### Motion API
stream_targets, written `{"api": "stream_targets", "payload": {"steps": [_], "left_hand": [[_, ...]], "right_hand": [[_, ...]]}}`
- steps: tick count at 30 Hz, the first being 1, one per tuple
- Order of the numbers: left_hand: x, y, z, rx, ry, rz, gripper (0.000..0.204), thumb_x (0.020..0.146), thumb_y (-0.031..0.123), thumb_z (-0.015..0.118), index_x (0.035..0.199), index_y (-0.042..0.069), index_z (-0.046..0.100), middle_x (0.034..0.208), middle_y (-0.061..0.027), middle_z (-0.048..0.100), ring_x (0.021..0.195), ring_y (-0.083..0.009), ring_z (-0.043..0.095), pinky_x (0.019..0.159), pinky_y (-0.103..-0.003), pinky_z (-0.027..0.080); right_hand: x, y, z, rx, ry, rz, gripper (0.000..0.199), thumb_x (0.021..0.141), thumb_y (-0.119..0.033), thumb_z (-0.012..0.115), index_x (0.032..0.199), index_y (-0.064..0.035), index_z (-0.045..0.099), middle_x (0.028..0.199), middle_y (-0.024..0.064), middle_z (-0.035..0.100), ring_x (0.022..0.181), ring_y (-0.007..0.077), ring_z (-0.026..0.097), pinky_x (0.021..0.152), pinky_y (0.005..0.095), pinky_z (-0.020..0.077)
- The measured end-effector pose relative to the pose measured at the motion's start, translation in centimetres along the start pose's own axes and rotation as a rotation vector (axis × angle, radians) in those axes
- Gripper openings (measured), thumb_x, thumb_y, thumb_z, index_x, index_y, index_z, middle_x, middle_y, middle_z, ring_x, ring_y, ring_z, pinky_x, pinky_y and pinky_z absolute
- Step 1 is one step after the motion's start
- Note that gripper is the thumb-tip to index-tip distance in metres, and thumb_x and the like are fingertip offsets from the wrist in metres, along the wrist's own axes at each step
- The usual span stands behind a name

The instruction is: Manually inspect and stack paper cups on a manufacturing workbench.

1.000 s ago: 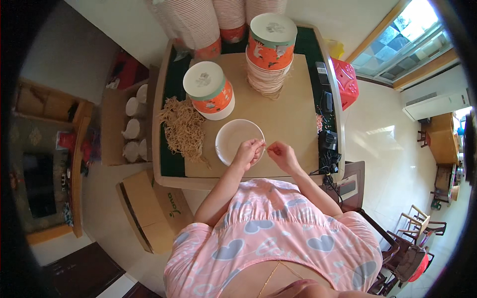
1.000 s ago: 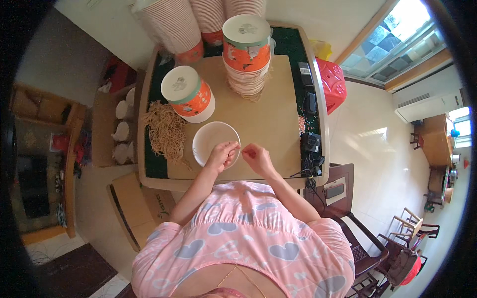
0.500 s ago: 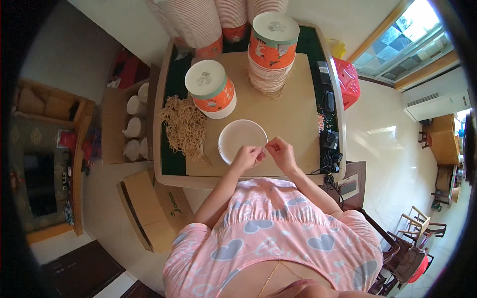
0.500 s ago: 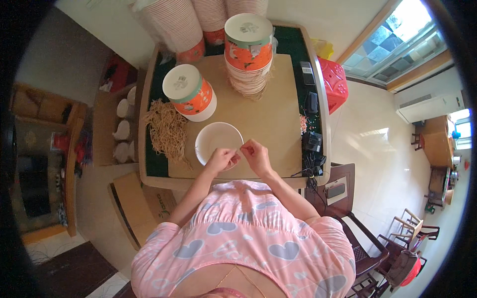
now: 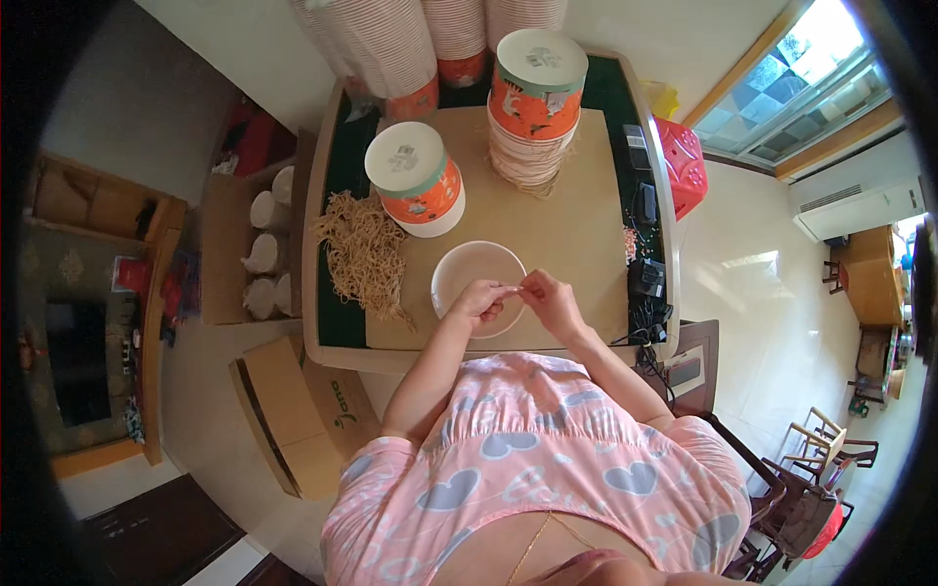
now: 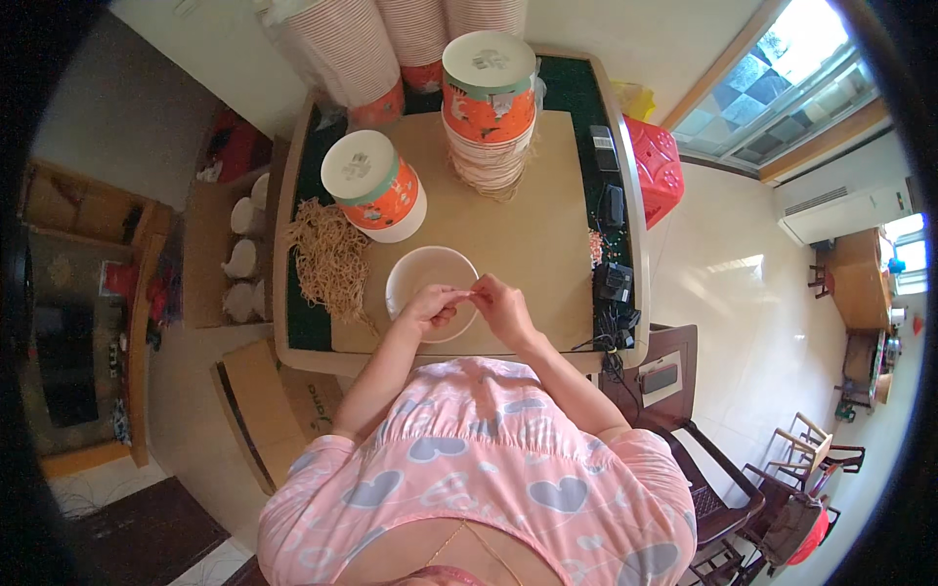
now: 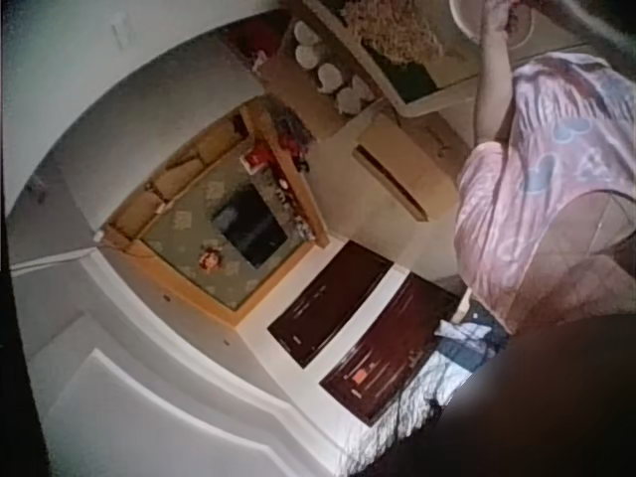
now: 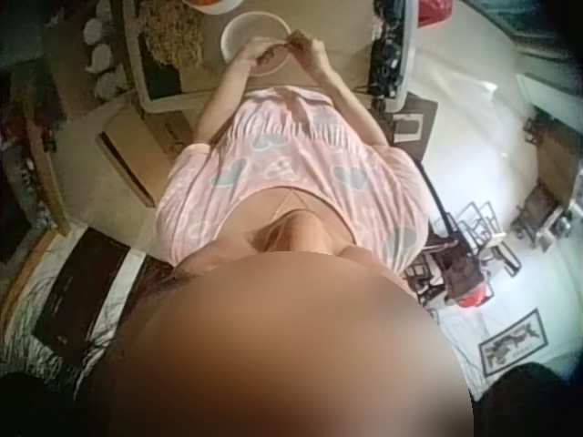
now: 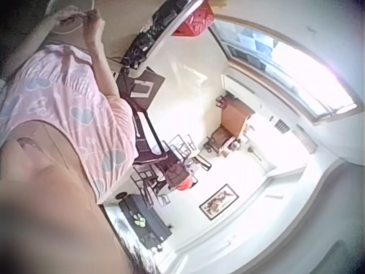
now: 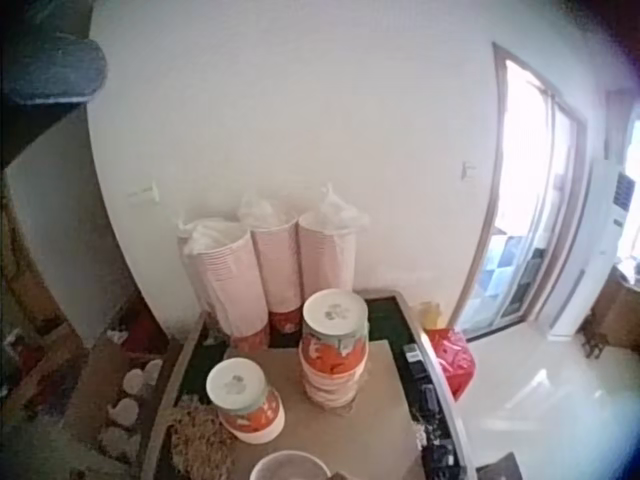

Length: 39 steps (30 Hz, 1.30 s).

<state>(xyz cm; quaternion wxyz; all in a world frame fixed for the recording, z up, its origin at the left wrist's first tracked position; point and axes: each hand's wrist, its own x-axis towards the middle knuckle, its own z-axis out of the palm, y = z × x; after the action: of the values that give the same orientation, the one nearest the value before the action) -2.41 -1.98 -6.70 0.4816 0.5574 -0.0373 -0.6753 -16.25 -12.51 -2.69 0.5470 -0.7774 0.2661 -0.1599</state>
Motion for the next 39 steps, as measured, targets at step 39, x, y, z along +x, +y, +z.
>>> {"api": "stream_targets", "payload": {"steps": [39], "left_hand": [[0.2, -0.3, 1.7, 0.09, 0.187, 0.296, 0.012, 0.083, 0.016, 0.061, 0.087, 0.006, 0.066, 0.056, 0.006, 0.049, 0.037, -0.0029, 0.036, 0.034, -0.02, 0.023]], "right_hand": [[-0.1, 0.0, -0.6, -0.336, 0.082, -0.196, 0.005, 0.078, -0.004, 0.062, 0.083, -0.0041, 0.064, 0.078, 0.0121, 0.06, 0.068, 0.0267, 0.061, 0.06, 0.0334, 0.0502]]}}
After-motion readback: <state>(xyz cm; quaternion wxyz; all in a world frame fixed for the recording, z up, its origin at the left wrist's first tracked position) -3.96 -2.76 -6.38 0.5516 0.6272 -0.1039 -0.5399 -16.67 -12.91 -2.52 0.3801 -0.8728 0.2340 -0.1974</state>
